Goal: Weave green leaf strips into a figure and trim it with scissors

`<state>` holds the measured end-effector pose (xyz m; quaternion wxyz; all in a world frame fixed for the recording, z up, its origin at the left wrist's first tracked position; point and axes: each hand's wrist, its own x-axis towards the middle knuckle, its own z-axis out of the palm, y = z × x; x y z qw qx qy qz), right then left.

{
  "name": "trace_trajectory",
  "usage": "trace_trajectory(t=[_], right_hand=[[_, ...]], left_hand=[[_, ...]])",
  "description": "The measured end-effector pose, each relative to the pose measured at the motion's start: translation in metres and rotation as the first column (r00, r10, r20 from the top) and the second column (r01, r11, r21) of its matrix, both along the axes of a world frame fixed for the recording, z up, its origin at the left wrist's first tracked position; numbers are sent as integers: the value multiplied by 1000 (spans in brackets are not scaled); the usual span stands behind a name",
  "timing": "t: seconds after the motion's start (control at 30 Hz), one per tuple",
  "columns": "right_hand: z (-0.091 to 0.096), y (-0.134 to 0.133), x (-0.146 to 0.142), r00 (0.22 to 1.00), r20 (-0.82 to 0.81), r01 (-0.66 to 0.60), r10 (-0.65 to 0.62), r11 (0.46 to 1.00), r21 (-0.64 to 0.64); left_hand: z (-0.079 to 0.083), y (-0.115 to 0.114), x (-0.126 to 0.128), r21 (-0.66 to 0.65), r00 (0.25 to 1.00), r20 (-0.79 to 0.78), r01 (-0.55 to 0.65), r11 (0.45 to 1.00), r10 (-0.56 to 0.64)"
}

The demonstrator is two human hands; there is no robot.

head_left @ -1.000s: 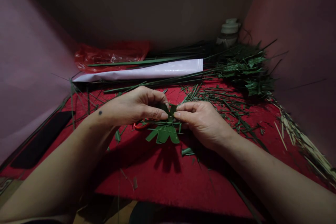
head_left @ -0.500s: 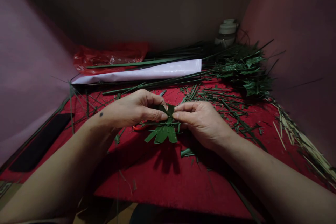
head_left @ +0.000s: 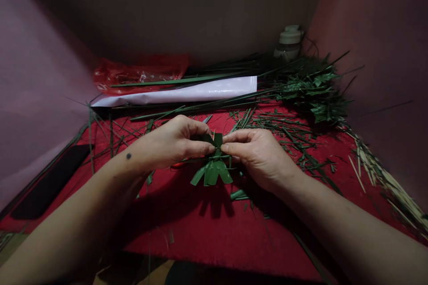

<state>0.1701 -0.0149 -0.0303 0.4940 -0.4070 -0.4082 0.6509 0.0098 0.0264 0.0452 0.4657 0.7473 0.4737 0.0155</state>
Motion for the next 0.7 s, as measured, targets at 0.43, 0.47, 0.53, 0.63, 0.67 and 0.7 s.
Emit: trace_trajectory(t=[0.43,0.47,0.53,0.63,0.67,0.7], right_hand=[[0,1,2,1000,13,-2,2,1000,14],[1,1,2,1000,12,3,-3,1000,5],[2,1,2,1000,-12,18,-18,1000,-10],[1,2,2,998,-55,28,-28,1000,-13],[1,2,2,998,-65,26,-27,1000,-9],[0,2,2,997,-74,23,-23,1000,-3]], left_hand=[[-4,-3,2,39,999,42,-8,999,6],[-4,-2,2,39,999,44,3,999,-4],[-2,0,0,23,999,53,14,1000,-15],[1,5,-3,-2,997,72,13,1000,-13],[2,7,-5,-8,997,75,7,1000,-6],[3,8,-6,-15,997,74,1,1000,0]])
